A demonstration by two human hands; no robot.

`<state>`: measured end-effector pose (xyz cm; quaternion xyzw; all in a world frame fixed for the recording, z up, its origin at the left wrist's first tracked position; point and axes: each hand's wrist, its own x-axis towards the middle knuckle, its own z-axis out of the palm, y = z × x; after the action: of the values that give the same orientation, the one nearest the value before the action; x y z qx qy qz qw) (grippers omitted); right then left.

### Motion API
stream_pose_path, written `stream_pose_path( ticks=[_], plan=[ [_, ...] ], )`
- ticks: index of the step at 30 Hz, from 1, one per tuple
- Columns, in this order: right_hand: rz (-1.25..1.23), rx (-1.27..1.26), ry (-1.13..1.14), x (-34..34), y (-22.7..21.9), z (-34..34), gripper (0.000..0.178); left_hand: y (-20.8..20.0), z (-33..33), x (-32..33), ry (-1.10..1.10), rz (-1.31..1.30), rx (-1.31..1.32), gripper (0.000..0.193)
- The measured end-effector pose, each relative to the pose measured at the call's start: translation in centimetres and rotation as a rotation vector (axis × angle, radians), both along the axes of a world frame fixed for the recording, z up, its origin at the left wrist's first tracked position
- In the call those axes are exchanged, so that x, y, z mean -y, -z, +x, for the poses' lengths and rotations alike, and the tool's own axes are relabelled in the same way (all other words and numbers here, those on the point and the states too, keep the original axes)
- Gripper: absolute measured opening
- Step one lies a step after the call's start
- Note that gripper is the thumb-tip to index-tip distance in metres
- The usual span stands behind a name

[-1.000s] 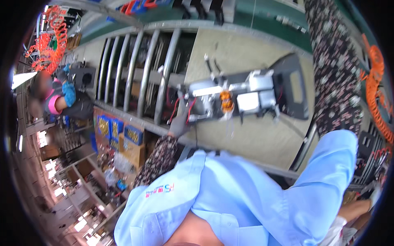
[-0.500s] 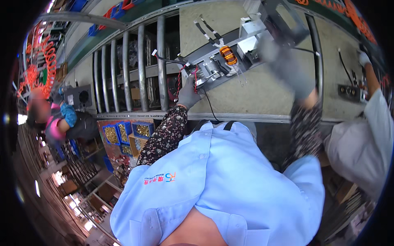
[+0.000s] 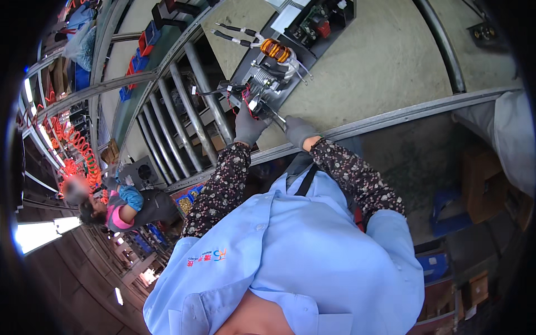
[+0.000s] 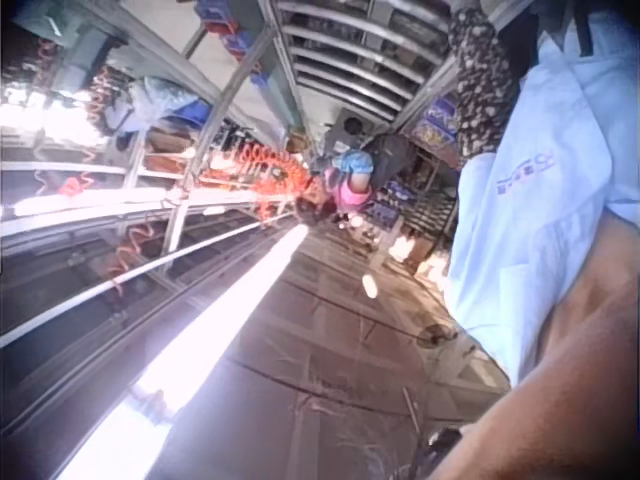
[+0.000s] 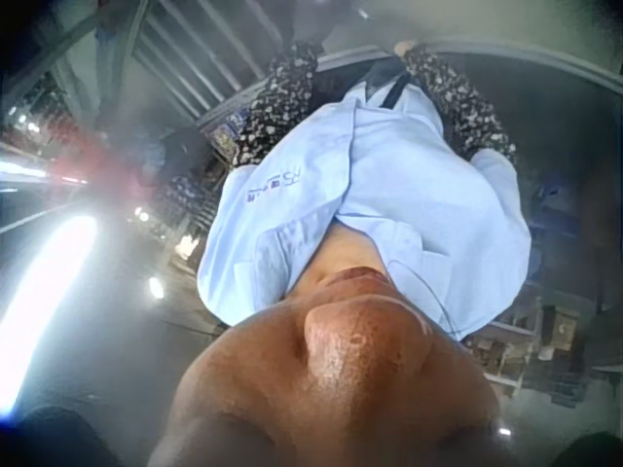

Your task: Assembling electronic components with an electric screwdriver on a production line.

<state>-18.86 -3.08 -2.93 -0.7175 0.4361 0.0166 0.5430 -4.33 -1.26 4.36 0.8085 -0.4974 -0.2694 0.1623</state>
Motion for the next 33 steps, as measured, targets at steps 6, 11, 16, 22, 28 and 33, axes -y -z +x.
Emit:
stream_pose_path(
  ticks=[6,11,16,22,28,33],
  plan=[
    [-0.080,0.081,-0.142,0.4,1.5,-0.6,0.019,1.0,0.3,-0.2,-0.070,0.029,-0.012,0.065],
    [-0.224,-0.008,-0.699,1.7,-1.0,0.6,0.020,-0.3,-0.4,-0.1,-0.083,-0.019,-0.025,0.063],
    [-0.034,0.001,-0.136,-0.9,0.1,0.4,0.019,-0.7,-0.6,-0.3,-0.173,0.003,-0.011,0.066],
    [-0.088,-0.202,-0.224,-1.2,-1.6,1.5,0.022,1.1,0.0,-0.8,-0.217,0.008,-0.098,0.066],
    [-0.293,-0.109,-0.610,-0.7,0.7,1.9,0.022,3.0,1.0,-2.5,-0.219,-0.076,-0.144,0.058],
    [-0.009,-0.114,-0.057,-0.3,0.1,-1.2,0.025,-0.8,-1.9,0.0,-0.213,0.037,0.125,0.066]
  ],
)
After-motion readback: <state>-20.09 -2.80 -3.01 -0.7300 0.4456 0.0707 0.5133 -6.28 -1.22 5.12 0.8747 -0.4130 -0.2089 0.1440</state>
